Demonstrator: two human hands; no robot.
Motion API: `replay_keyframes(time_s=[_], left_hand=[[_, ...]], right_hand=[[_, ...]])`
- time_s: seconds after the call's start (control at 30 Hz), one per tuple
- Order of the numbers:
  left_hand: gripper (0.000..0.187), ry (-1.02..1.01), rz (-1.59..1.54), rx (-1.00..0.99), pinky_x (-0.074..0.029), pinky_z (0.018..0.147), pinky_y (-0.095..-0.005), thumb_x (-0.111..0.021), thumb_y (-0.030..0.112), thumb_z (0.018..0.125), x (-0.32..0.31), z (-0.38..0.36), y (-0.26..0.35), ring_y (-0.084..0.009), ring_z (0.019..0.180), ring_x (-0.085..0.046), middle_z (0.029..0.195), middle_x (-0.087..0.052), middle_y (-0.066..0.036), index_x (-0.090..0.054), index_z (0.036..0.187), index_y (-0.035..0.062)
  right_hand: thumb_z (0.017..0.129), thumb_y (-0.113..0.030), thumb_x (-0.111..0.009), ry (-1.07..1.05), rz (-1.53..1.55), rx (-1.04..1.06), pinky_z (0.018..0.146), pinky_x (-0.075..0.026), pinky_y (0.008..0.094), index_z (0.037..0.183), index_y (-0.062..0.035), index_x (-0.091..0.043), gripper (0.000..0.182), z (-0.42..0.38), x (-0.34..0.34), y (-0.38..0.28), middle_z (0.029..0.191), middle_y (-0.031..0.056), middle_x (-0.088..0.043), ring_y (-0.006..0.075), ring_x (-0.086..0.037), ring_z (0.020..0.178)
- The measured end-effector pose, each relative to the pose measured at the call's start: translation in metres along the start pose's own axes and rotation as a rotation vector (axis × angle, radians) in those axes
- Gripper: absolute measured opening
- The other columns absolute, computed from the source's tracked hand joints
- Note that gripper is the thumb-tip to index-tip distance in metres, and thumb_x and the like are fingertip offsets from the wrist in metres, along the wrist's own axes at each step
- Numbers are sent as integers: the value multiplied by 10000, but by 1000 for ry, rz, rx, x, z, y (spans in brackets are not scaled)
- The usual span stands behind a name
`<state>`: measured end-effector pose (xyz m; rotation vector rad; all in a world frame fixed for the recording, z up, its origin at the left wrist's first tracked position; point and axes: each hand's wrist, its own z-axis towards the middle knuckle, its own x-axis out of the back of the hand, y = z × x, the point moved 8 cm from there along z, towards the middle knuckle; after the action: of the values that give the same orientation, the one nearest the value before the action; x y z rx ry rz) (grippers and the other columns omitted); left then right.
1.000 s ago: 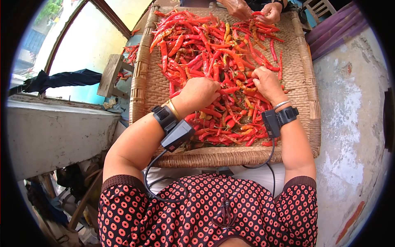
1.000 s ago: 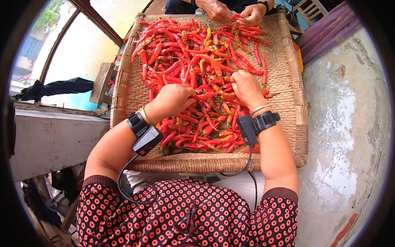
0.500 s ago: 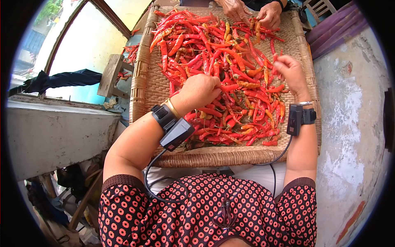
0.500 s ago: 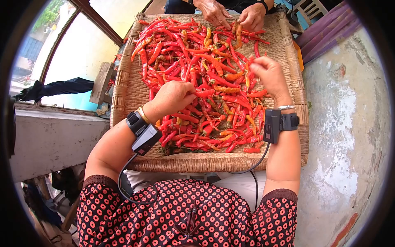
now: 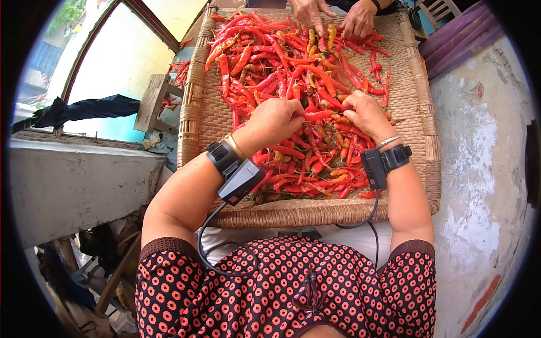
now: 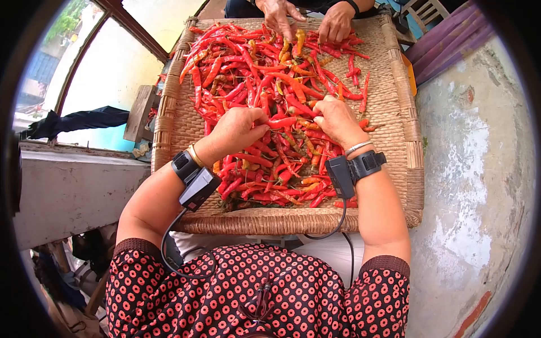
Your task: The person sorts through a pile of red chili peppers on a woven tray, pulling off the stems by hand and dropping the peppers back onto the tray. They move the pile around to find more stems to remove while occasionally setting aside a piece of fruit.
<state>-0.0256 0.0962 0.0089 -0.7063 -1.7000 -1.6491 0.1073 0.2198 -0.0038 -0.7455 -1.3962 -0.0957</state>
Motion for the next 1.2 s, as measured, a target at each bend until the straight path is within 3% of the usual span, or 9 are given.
replay_keyframes(time_s=[0.23,0.43,0.53,0.6,0.67,0.77,0.87,1.07,1.2], left_hand=[[140,26,-86,6,-471,592,-346,-609,136,763,2,2,-3,-274,654,-619,697,-619,-146,-611,838,18],[134,-7,-261,75,-442,527,-269,-617,152,803,-2,3,-9,-99,575,-549,641,-591,-36,-607,832,21],[136,-132,-461,266,-421,504,-217,-608,177,833,-13,1,-17,-37,582,-504,653,-564,23,-607,847,41],[146,-163,-630,345,-412,498,-188,-603,199,847,-19,-1,-19,-24,580,-497,668,-563,37,-605,864,54],[151,-164,-680,346,-414,500,-186,-600,202,851,-19,-1,-18,-24,575,-495,672,-565,38,-608,863,52],[158,-161,-749,343,-411,501,-180,-594,208,858,-19,-1,-19,-23,566,-490,678,-568,41,-617,869,52],[162,-165,-765,341,-398,497,-172,-587,211,864,-18,0,-18,-19,561,-486,673,-569,47,-629,884,56],[171,-193,-812,325,-370,484,-162,-586,218,866,-18,-1,-11,-10,551,-477,649,-566,55,-644,901,61],[177,-174,-848,330,-361,475,-158,-577,228,871,-17,-1,-12,-12,532,-467,651,-572,47,-640,890,63]], right_hand=[[744,-118,-620,-26,442,-95,634,-447,295,822,-27,-599,120,-2,16,20,733,47,-578,163,-565,685],[826,-139,-580,-283,926,-342,516,-431,182,898,-25,-590,135,-12,14,33,736,-4,-582,37,-529,645],[829,-164,-594,9,1160,-295,489,-419,157,997,-19,-583,222,-4,32,54,790,7,-590,35,-529,638],[846,-209,-587,514,1369,-297,510,-423,170,1101,-22,-558,318,-10,55,78,879,24,-599,61,-545,674],[854,-243,-581,624,1253,-373,550,-431,186,1159,-17,-531,383,-15,53,90,976,45,-597,84,-556,748],[846,-238,-592,356,992,-457,633,-450,218,1155,-5,-534,391,-14,35,74,998,56,-600,97,-555,812],[829,-188,-610,79,793,-52,655,-454,216,1093,-19,-584,315,4,18,4,988,49,-600,71,-544,824],[819,-138,-614,-313,1062,-173,561,-434,188,1002,-17,-619,219,-7,-10,-44,800,-5,-605,50,-534,654],[815,-113,-606,-288,1128,-209,518,-406,158,981,-29,-623,187,-6,-11,-36,739,-29,-586,25,-505,594]])
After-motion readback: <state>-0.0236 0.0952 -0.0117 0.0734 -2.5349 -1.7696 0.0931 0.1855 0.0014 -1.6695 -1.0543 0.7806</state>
